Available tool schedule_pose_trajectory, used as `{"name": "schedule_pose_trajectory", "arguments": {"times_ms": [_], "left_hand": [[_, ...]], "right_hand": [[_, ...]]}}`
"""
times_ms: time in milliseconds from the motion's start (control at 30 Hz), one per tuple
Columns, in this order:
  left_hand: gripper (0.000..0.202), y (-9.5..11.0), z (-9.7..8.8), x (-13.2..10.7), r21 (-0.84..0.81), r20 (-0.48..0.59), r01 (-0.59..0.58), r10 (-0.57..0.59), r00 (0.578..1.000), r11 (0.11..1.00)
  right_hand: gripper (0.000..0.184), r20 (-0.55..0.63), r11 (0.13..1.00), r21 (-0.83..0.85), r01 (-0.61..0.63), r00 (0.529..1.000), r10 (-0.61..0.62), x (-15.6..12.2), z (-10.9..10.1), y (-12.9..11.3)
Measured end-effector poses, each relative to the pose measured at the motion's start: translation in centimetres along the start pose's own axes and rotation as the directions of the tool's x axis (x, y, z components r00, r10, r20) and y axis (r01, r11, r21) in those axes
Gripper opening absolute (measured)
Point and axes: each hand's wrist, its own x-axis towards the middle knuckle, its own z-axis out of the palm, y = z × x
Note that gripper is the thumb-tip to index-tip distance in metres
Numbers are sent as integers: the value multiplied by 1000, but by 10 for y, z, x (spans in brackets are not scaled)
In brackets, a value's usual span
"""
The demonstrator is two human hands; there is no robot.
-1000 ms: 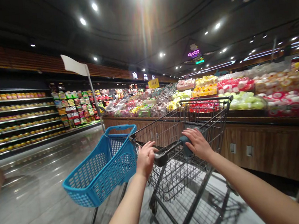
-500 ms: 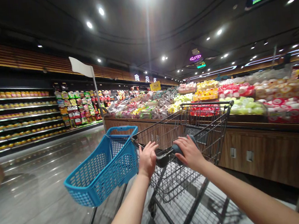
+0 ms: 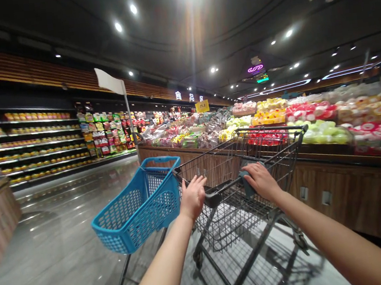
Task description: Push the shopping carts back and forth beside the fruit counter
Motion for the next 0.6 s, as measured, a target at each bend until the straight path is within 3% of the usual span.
{"name": "schedule_pose_trajectory", "arguments": {"times_ms": [100, 233, 467, 600], "left_hand": [[49, -2, 4, 0, -32, -25, 17, -18, 1000, 999], [50, -3, 6, 0, -46, -46, 21, -23, 999, 999], [50, -3, 1, 0, -11, -20, 2, -2, 1000, 1000], [48, -6, 1, 0, 2, -4, -7, 7, 1000, 1000]], "right_hand": [[40, -9, 999, -10, -48, 999, 48, 0, 3, 4], [38, -9, 998, 24, -58, 998, 58, 0, 5, -18], [45, 45, 986, 112, 122, 991, -128, -4, 4, -82], [52, 55, 974, 124, 189, 979, -197, -5, 2, -89]]}}
